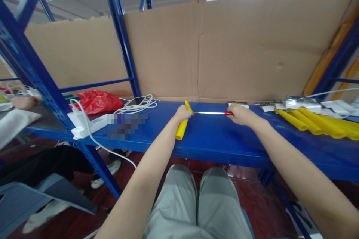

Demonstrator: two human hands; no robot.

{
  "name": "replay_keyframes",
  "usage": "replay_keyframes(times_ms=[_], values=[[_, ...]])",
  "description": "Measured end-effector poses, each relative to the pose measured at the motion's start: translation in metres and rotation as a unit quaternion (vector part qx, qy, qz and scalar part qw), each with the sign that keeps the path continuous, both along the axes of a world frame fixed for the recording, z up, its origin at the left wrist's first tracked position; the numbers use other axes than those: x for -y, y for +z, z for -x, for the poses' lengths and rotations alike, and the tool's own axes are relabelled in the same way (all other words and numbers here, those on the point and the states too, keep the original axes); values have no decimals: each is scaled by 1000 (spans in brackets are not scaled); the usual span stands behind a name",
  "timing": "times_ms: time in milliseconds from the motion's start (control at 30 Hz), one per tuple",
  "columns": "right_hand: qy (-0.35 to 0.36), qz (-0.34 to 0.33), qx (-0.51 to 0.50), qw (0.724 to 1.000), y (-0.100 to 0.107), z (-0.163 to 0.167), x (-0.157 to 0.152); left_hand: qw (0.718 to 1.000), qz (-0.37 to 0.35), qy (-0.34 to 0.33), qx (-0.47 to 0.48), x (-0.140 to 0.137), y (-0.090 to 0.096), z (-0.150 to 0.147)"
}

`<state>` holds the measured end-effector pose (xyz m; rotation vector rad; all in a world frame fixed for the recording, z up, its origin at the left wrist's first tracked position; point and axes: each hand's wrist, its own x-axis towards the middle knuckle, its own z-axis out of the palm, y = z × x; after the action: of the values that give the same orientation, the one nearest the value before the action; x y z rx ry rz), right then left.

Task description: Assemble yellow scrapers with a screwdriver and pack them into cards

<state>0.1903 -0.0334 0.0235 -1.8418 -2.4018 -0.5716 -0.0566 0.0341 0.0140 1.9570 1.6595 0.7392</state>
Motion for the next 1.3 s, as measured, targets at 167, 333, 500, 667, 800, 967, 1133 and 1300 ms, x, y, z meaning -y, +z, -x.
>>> replay_keyframes(times_ms=[167,333,500,667,800,967,1133,1300], values=[[-49,-22,9,999,7,13,13,1000,-4,0,-4,0,0,0],[-69,11,-29,997,4,13,11,1000,-3,5,-4,2,1,-1],[-4,24,-61,998,-1,-2,-1,1000,0,-2,17,-1,-1,0],[0,-13,-47,999,1,0,1,999,11,-6,42,0,-1,-1],[-61,1,-37,997,2,8,8,998,21,-6,54,2,0,-3],[-38,72,-92,992,-4,-2,0,998,19,1,58,1,0,-2],[4,60,-84,995,-2,-7,-3,998,11,-1,55,-1,-2,-1],[-52,-11,-31,998,4,6,9,998,14,-3,53,-2,-2,-2]])
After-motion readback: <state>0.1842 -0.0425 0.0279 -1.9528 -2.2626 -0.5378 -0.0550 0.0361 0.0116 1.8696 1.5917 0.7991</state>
